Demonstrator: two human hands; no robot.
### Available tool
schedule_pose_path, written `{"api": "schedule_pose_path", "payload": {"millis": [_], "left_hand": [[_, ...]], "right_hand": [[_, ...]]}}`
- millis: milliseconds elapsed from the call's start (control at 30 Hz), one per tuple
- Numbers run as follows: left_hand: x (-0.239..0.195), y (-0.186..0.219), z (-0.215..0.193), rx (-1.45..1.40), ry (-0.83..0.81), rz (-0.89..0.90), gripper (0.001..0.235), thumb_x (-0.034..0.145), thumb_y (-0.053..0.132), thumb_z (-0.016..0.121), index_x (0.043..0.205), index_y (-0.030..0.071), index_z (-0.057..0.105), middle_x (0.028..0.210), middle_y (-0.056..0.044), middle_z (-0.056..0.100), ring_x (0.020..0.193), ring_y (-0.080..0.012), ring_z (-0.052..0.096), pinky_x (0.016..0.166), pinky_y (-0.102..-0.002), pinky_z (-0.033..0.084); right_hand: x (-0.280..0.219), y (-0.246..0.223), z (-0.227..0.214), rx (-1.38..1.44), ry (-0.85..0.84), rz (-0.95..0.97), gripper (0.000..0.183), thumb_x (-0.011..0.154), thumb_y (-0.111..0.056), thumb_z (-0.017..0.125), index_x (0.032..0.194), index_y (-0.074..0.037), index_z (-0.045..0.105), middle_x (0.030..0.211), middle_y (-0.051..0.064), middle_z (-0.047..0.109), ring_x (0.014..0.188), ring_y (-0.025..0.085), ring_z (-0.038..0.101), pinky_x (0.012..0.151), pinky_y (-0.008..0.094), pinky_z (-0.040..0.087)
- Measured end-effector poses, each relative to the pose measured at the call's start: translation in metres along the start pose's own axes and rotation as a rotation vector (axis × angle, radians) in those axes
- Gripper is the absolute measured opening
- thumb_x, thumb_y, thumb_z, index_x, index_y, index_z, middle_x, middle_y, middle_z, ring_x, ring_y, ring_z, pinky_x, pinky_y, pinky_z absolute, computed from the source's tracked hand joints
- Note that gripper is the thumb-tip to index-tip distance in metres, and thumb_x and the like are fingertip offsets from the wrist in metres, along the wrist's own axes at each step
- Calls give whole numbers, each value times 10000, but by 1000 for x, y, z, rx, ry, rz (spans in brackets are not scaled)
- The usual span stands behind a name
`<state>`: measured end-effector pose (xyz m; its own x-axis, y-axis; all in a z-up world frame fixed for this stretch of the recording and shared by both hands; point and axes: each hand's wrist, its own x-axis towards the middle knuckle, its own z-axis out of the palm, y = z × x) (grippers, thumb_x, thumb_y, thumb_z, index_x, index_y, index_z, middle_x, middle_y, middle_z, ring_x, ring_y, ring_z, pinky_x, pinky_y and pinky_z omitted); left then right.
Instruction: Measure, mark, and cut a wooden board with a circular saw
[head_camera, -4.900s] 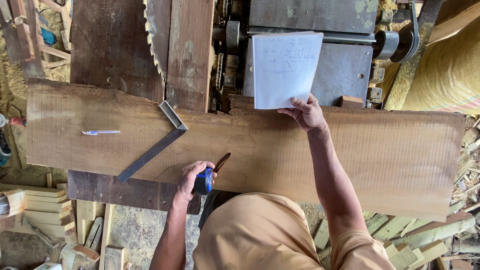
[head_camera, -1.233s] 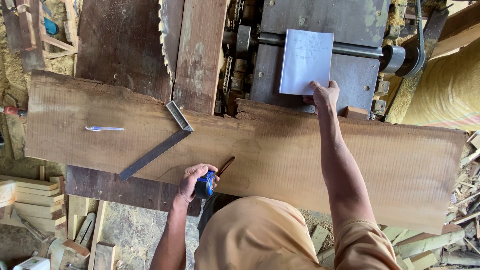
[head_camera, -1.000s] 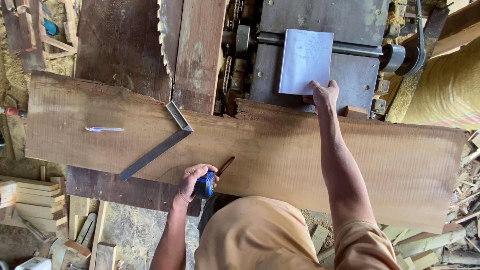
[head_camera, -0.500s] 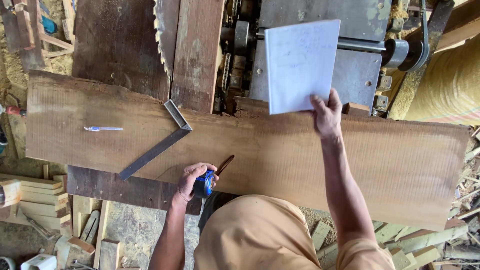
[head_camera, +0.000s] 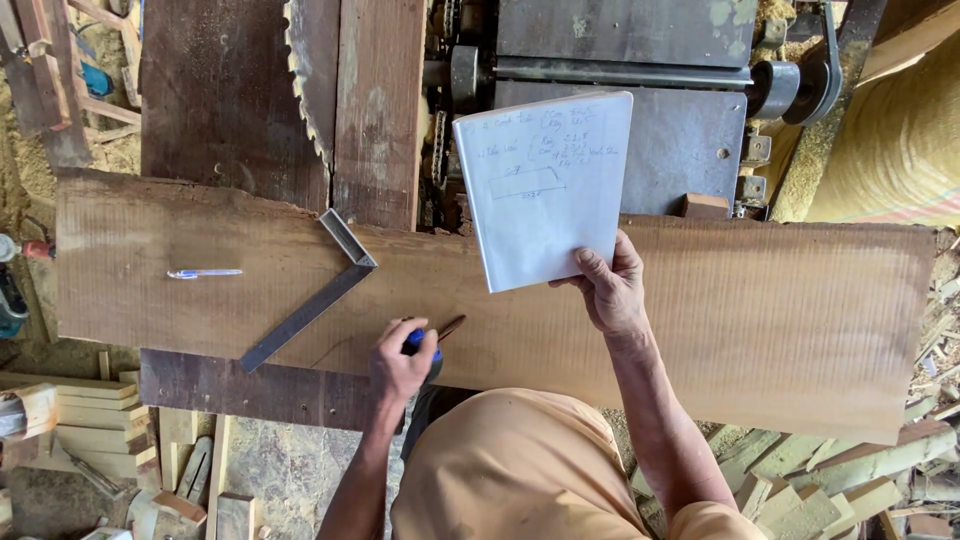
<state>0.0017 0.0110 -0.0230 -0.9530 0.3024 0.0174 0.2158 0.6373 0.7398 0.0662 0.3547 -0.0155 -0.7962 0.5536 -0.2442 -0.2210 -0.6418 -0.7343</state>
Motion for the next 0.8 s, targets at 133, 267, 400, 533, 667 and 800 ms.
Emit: {"api": "schedule_pose_path", "payload": {"millis": [133, 267, 400, 533, 667, 800], "left_hand": [[6, 26, 12, 417, 97, 227, 405, 750, 311, 825, 1141, 226, 761, 964, -23, 693, 893, -212, 707, 775, -358, 588], [12, 55, 2, 513, 43, 129, 576, 755, 406, 789, 1274, 184, 680, 1244, -123, 523, 1175, -377, 519, 901, -527, 465], [26, 73, -13, -50, -46, 5, 634, 937, 476, 708, 1446, 125, 571, 1466, -245, 448, 1369, -504, 426, 1099, -619, 373], [41, 128, -44, -580, -224, -224, 765, 952, 602, 582, 1500, 75, 494, 1343, -232, 627, 1291, -373, 609, 1050, -528, 486], [33, 104, -25, -821, -122, -251, 192, 948, 196, 748, 1053, 65, 656, 834, -58, 656, 796, -119, 652, 690, -291, 566], [24, 93, -20, -712, -64, -260, 167, 953, 209, 756, 840, 101, 698, 646, -22, 633, 686, -74, 586, 586, -250, 518]], "right_hand": [[-4, -6, 11, 0, -42, 3, 185, 959, 20, 658, 1132, -11, 603, 886, 244, 693, 794, 455, 760, 636, 546, 694], [-10, -5, 16, -15, -80, 13, 180, 964, 21, 647, 1137, -7, 607, 877, 237, 697, 784, 446, 764, 635, 532, 694], [-22, 3, 22, -36, -85, 29, 157, 955, 20, 662, 1104, -1, 619, 842, 238, 697, 759, 438, 768, 626, 517, 695], [-35, 14, 34, -39, -159, 83, 147, 958, 5, 661, 1096, -3, 612, 839, 239, 703, 745, 434, 771, 620, 512, 700], [-48, 18, 56, -115, -154, 124, 134, 942, -8, 689, 1063, -18, 633, 801, 204, 700, 710, 389, 770, 612, 451, 689], [-54, 16, 65, -158, -125, 164, 126, 927, -24, 716, 1034, -45, 653, 771, 171, 696, 695, 352, 776, 603, 399, 681]]}}
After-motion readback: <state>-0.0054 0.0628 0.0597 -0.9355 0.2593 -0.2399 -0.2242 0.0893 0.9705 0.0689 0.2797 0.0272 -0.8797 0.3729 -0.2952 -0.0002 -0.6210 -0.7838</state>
